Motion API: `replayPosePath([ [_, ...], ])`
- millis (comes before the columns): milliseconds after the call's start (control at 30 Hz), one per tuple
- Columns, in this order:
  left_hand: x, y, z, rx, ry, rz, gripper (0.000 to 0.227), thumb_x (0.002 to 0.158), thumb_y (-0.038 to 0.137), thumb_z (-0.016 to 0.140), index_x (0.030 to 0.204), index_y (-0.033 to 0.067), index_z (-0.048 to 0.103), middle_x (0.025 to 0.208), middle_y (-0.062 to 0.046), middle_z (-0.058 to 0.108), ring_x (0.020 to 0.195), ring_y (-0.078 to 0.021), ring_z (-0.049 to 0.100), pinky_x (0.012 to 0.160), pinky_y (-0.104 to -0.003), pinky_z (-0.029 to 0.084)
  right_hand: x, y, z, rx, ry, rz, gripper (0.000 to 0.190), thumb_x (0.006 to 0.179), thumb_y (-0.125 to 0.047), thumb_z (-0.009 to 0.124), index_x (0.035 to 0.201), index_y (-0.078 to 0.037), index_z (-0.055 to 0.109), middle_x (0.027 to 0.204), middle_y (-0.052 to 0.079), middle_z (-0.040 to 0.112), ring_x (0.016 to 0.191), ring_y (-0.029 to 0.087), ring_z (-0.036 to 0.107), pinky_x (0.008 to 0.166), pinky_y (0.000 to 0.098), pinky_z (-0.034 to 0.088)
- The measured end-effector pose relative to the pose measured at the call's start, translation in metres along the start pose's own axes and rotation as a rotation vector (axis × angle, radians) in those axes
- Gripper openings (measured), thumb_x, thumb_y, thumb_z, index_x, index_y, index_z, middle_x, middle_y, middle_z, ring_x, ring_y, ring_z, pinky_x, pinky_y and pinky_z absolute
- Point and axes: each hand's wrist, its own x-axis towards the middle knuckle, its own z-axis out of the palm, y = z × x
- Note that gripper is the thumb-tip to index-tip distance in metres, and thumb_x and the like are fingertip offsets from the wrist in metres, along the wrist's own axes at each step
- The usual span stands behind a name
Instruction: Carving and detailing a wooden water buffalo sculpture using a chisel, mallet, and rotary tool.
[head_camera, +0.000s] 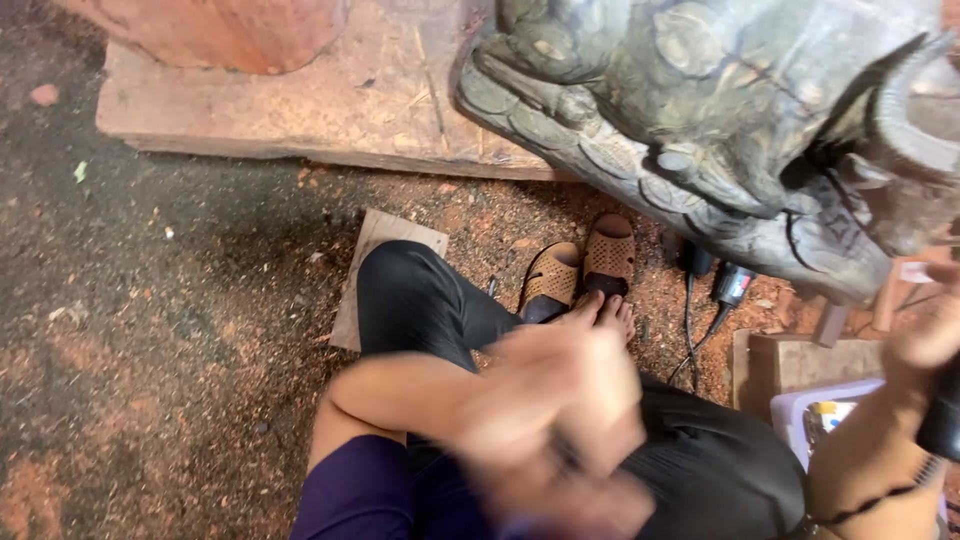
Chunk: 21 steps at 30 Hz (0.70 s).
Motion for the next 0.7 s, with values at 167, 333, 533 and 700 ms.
replayPosePath([
  [167, -0.074, -0.123, 0.076, -0.05, -0.345, -0.419, 0.07, 0.078, 0.035, 0.077, 0.138, 0.0107, 0.051, 0.126, -0.01, 0.063, 0.102, -0.0218, 0.065, 0.094, -0.034, 0.06, 0.124, -0.25, -0.047, 0.117, 0.18, -0.188, 0.036, 0.118, 0.03, 0.056, 0.152, 0.021, 0.047, 0.144, 0.048, 0.056, 0.123, 0.06, 0.062, 0.111, 0.0611, 0.052],
  [333, -0.174, -0.204, 0.142, -0.19, -0.76, -0.167, 0.068, 0.096, 0.036, 0.059, 0.16, 0.0335, 0.035, 0.179, 0.006, 0.03, 0.168, -0.0233, 0.041, 0.147, -0.051, 0.04, 0.171, -0.237, -0.041, 0.036, 0.04, -0.265, 0.024, 0.127, 0.023, 0.051, 0.15, 0.028, 0.046, 0.128, 0.046, 0.059, 0.107, 0.053, 0.063, 0.095, 0.0548, 0.054],
  [533, -0.078, -0.133, 0.125, -0.19, -0.185, -0.357, 0.076, 0.088, 0.033, 0.063, 0.148, 0.0003, 0.029, 0.153, -0.019, 0.041, 0.132, -0.0281, 0.053, 0.119, -0.042, 0.047, 0.174, -0.202, -0.04, 0.094, -0.023, 0.027, 0.062, 0.146, -0.029, 0.025, 0.142, 0.019, 0.063, 0.11, 0.019, 0.055, 0.089, 0.027, 0.056, 0.081, 0.036, 0.049],
  [700, -0.096, -0.124, 0.142, -0.243, -0.37, -0.356, 0.03, 0.1, 0.024, 0.064, 0.122, 0.0035, 0.061, 0.129, -0.008, 0.065, 0.109, -0.0219, 0.067, 0.102, -0.034, 0.056, 0.182, -0.181, -0.032, -0.023, -0.053, -0.036, 0.059, 0.143, -0.032, 0.019, 0.122, 0.01, 0.053, 0.104, 0.016, 0.045, 0.09, 0.029, 0.045, 0.091, 0.0441, 0.044],
])
